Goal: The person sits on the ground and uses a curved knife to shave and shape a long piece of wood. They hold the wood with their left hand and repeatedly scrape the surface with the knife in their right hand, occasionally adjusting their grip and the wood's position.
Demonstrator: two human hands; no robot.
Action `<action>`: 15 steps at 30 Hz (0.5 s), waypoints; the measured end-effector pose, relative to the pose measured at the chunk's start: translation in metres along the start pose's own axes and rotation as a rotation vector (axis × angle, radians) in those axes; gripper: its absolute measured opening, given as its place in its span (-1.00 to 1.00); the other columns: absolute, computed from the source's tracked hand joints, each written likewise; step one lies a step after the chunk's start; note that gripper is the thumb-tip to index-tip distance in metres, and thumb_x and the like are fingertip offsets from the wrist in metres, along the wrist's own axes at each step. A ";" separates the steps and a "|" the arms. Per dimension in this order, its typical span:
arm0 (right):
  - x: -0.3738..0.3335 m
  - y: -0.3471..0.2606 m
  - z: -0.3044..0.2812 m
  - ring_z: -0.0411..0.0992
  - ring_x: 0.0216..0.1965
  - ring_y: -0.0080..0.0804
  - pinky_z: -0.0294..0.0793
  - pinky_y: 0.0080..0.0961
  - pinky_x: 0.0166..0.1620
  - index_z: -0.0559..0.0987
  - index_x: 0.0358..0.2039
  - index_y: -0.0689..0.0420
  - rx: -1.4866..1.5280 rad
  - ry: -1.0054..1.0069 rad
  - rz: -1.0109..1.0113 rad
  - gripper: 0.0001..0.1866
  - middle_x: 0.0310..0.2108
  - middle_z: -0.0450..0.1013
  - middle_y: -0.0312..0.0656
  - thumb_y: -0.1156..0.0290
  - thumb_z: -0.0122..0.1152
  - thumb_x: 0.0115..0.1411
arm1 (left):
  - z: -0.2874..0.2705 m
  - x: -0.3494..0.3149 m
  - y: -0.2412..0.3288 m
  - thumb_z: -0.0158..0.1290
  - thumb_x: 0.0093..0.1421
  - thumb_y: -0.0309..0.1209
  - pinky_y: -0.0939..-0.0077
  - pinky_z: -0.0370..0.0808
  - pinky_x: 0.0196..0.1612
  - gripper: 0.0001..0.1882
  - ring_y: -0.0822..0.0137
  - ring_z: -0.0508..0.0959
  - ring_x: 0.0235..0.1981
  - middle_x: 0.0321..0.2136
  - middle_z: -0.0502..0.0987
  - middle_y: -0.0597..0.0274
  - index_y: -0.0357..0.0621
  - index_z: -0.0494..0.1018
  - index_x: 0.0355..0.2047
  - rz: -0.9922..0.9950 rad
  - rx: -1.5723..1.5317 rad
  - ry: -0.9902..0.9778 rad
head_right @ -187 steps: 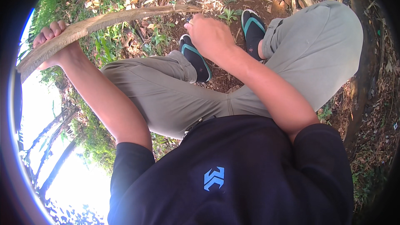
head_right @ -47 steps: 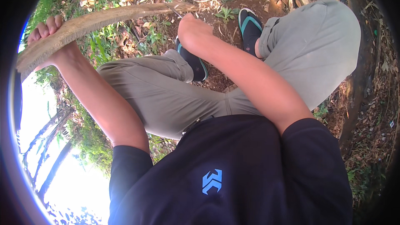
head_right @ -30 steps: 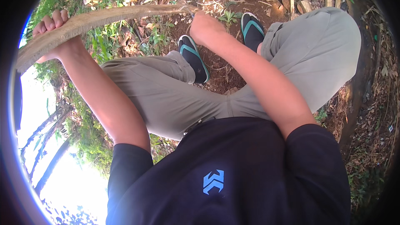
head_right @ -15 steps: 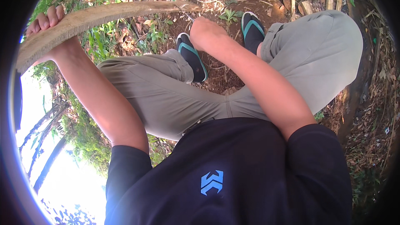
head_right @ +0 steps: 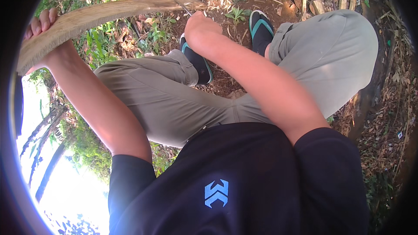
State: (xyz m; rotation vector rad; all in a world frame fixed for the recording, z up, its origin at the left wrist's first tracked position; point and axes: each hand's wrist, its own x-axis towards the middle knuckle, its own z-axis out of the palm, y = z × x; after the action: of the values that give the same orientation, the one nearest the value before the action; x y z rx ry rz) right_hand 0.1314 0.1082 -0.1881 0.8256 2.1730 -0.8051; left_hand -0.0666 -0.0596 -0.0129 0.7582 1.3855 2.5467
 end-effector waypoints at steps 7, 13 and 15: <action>0.051 0.020 0.007 0.45 -0.07 -0.05 0.44 -0.27 -0.06 0.37 -0.09 0.33 -0.041 -0.031 -0.085 -0.67 -0.13 0.45 0.13 0.47 -0.03 0.13 | 0.017 -0.011 -0.007 -0.42 0.10 0.19 0.45 0.26 -0.61 -0.43 0.33 0.28 -0.75 -0.77 0.26 0.25 -0.04 0.21 -0.67 0.018 -0.031 -0.142; 0.013 0.048 0.008 0.40 -0.01 0.00 0.41 -0.25 -0.01 0.35 -0.10 0.36 0.081 0.047 0.011 -0.65 -0.09 0.41 0.19 0.54 0.03 0.08 | 0.020 -0.013 -0.009 -0.23 0.11 -0.14 0.45 0.19 -0.57 -0.67 0.34 0.24 -0.73 -0.76 0.26 0.25 -0.02 0.19 -0.70 0.002 -0.072 -0.119; 0.001 0.046 0.001 0.40 -0.02 0.01 0.40 -0.23 -0.01 0.33 -0.09 0.37 0.044 0.054 -0.028 -0.66 -0.09 0.40 0.20 0.53 -0.02 0.09 | 0.018 -0.014 -0.009 -0.27 0.12 -0.12 0.46 0.18 -0.60 -0.64 0.34 0.21 -0.75 -0.77 0.23 0.22 -0.03 0.17 -0.71 0.045 -0.053 -0.065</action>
State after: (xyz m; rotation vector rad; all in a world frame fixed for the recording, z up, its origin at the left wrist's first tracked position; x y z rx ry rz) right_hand 0.1652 0.1357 -0.2036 0.8491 2.2256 -0.8570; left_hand -0.0471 -0.0462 -0.0171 0.8642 1.2907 2.5572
